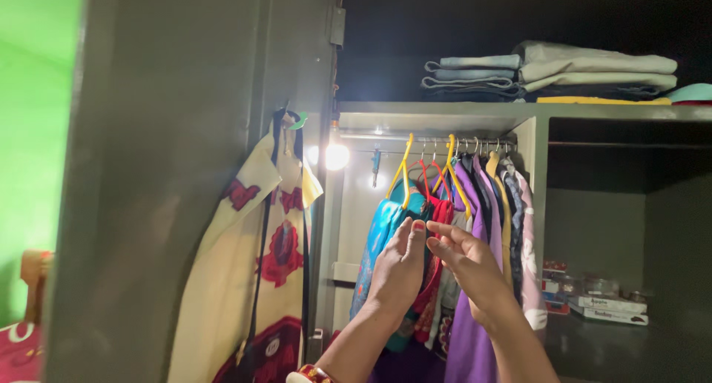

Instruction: The person places a teal garment on a red hanger and hangs it in a metal wardrobe. The person then folds a teal sari on a bed, places it on a yellow hanger, and hangs it in the wardrobe. The person repeats the process with a yellow sari.

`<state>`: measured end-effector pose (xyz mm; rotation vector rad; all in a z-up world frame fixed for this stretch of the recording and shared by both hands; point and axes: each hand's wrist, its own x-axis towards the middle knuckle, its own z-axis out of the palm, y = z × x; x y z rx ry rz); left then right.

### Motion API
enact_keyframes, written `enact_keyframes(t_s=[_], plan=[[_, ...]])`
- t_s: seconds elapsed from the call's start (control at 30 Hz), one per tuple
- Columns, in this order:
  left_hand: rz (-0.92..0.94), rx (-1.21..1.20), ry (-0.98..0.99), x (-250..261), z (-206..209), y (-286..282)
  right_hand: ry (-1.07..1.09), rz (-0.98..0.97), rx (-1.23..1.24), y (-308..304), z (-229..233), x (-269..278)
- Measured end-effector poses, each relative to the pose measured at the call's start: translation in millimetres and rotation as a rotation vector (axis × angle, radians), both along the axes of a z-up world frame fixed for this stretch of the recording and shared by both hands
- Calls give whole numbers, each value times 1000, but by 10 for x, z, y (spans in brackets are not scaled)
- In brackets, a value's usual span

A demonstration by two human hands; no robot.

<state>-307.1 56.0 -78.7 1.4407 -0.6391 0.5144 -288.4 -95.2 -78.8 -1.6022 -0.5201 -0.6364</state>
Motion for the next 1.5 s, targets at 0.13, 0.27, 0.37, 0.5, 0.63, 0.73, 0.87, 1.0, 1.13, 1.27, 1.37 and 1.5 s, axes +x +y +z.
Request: enact_keyframes(t_s=[0.13, 0.27, 0.37, 0.5, 0.63, 0.73, 0.87, 1.0, 1.13, 1.27, 1.37, 1.5], plan=[[104, 59, -27, -367, -123, 5, 39, 22, -14, 30, -96, -325], [114, 20, -37, -755, -290, -25, 32, 86, -44, 15, -244, -653], [145, 35, -65, -1166, -368, 51, 52, 114, -48, 104, -349, -1008], [114, 40, -46, -1794, -387, 263, -15, 205, -34, 296, -443, -1551], [84, -23, -118, -2281, -337, 532, -19, 268, 15, 577, -445, -2033], [116, 20, -149, -2534, -283, 749, 0, 227, 29, 785, -403, -2286], [148, -11, -264, -2845, -274, 1052, -96, 347, 51, 1114, -351, -2568], [244, 17, -257, -3081, -218, 1434, -107, 373, 85, 1568, -302, -2815], [361, 82, -233, -3412, -210, 2000, -84, 403, 119, 2095, -317, -3040], [355, 81, -203, -3649, -220, 2620, -85, 497, 174, 2746, -359, -3157], [360, 91, -163, -3687, -275, 3092, -18, 464, 130, 3224, -447, -3233], [448, 151, -184, -3624, -436, 3678, 14, 466, 115, 3743, -579, -3246]])
